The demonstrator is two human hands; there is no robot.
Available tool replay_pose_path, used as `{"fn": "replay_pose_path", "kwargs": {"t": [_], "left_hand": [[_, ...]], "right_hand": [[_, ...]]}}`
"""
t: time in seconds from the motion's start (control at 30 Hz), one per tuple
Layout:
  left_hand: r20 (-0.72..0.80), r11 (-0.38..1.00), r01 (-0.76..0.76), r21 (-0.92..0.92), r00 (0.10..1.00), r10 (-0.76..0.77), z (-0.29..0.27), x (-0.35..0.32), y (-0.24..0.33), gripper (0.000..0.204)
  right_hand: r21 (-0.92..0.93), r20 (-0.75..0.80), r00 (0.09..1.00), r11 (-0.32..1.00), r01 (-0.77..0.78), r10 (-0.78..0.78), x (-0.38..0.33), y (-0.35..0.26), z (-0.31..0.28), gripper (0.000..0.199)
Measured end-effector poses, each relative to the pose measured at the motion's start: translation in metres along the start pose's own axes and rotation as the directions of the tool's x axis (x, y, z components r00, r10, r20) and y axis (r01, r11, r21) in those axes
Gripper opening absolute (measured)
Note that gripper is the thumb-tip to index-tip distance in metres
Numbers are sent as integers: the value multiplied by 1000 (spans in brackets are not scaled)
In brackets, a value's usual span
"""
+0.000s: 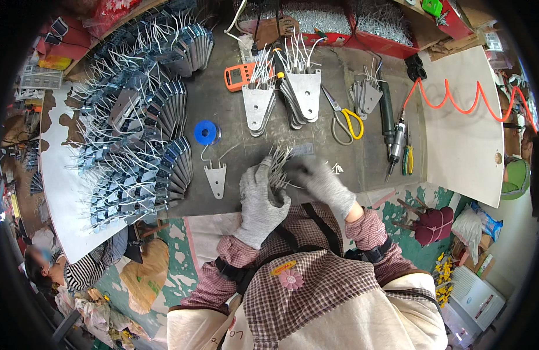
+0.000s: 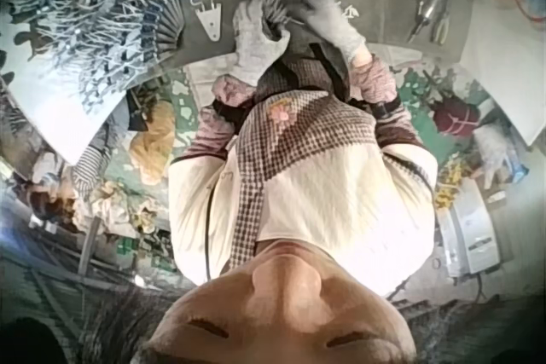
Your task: Assembling a wiring harness onto a triangular metal bracket by pulling wires through pre-drilled holes.
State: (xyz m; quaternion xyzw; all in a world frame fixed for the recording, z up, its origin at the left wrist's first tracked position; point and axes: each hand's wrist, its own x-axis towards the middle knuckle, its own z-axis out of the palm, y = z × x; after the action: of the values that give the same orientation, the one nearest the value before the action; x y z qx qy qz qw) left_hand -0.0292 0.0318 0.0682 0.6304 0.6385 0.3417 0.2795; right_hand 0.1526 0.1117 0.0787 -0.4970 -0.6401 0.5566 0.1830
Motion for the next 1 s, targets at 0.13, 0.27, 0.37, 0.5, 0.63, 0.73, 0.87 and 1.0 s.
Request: {"fn": "replay_pose_path", "kwargs": {"t": [0.13,0.27,0.37,0.5,0.63,0.73,0.87,1.0], "left_hand": [[13,993,19,-116,1000,-18,-10,7,-6,78],[348,982,20,190,934,-86,-27,37,-8,70],[361,934,334,-128,893,-270,-27,41,-25,52],[252,820,367,-439,926,-280,-24,52,-30,28],[286,790,429,-437,900,-330,-26,68,-23,21],[338,722,495,-484,867,-367,-23,68,-20,30],[315,691,435,-578,900,-302,-24,65,-18,32],[329,682,450,-576,892,-310,-22,68,-19,31]], "right_hand": [[-208,-339,925,973,102,-170,-9,8,-20,19],[-213,124,895,869,446,-429,-39,-14,25,26],[-230,253,885,864,448,-391,-37,-5,37,29],[-273,268,888,855,442,-374,-36,-7,38,25],[-275,260,887,851,447,-382,-36,-10,36,23],[-133,242,862,865,484,-445,-33,-7,29,26],[-242,-264,961,970,20,-86,-25,30,-19,26],[-666,-112,990,732,-143,91,-14,101,-33,22]]}}
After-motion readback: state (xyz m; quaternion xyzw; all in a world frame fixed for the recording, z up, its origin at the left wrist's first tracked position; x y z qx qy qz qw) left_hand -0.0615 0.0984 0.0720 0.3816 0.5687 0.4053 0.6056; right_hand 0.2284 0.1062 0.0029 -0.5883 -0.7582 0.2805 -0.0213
